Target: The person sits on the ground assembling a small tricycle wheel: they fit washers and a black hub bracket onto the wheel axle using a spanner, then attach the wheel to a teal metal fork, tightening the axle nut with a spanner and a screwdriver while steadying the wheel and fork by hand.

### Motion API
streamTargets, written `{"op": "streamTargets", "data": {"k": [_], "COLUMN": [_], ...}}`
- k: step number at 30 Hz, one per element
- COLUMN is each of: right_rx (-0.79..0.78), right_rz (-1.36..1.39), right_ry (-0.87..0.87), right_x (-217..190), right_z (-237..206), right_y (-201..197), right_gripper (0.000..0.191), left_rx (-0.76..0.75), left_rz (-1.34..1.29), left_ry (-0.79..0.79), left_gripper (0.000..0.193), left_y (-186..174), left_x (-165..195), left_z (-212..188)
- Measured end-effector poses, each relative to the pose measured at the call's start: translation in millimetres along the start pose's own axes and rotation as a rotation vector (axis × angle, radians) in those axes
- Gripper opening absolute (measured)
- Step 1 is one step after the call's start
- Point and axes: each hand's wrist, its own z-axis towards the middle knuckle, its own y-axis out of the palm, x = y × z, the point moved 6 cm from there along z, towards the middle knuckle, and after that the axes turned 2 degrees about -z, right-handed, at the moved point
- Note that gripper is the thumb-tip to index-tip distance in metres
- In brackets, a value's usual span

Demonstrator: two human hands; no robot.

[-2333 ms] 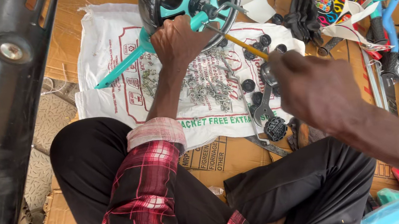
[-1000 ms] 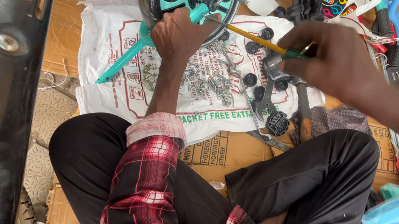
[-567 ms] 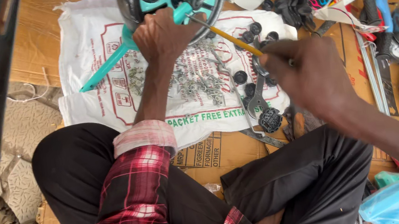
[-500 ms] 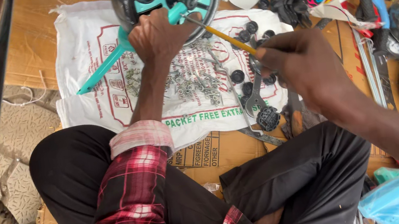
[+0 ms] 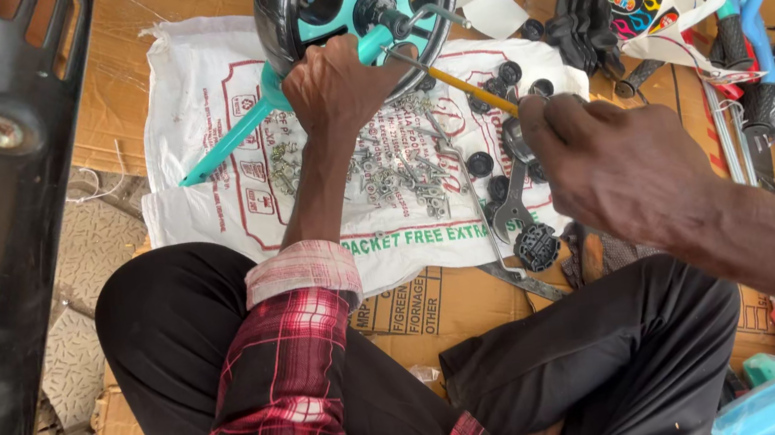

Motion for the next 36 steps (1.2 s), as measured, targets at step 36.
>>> {"op": "streamTargets", "data": {"k": [36], "right_rx": [-0.253], "right_rz": [1.817], "right_ry": [1.126], "right_x": [43], "right_z": [-7], "right_y": [53], "right_gripper": [0.021], "left_rx": [-0.004], "left_rz": [-0.057], "left_ry": [-0.051], "left_gripper": [0.067], "left_y": [-10], "left_x": [3], "left_z": [-2]}}
